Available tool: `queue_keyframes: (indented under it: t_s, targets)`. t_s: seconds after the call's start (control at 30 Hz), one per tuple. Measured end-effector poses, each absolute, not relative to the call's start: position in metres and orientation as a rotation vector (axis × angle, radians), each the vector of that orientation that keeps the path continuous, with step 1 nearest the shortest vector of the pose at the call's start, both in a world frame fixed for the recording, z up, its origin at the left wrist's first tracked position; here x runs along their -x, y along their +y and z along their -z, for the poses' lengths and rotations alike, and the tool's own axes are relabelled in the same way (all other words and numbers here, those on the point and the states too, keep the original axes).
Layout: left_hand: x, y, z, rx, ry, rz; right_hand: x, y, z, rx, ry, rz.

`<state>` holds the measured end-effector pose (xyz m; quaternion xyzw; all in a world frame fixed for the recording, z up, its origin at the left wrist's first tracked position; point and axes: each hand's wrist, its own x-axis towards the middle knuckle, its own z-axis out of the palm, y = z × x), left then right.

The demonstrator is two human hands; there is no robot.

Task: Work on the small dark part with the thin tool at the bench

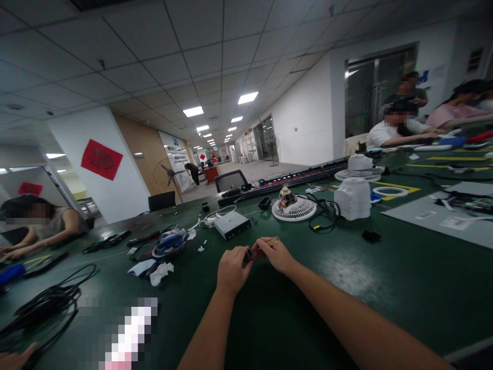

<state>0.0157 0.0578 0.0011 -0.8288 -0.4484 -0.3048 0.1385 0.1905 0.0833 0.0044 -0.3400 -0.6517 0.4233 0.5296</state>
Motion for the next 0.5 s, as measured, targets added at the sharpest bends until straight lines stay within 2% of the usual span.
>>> queue_keyframes:
  t_s: [0.13,0.37,0.5]
  targets:
    - [-0.0159,0.0575,-0.0014,2.382,-1.315,0.88,-0.1904,0.0824,-0.0058,0.873,-1.577,-0.903]
    - [-0.0162,0.0578,-0.0014,2.408,-1.312,0.861,-0.1886,0.0838,-0.0028,0.79,-1.501,-1.07]
    - [-0.0165,0.0574,-0.0022,2.398,-1.322,0.857,-0.1882,0.0831,-0.0048,0.843,-1.504,-0.984]
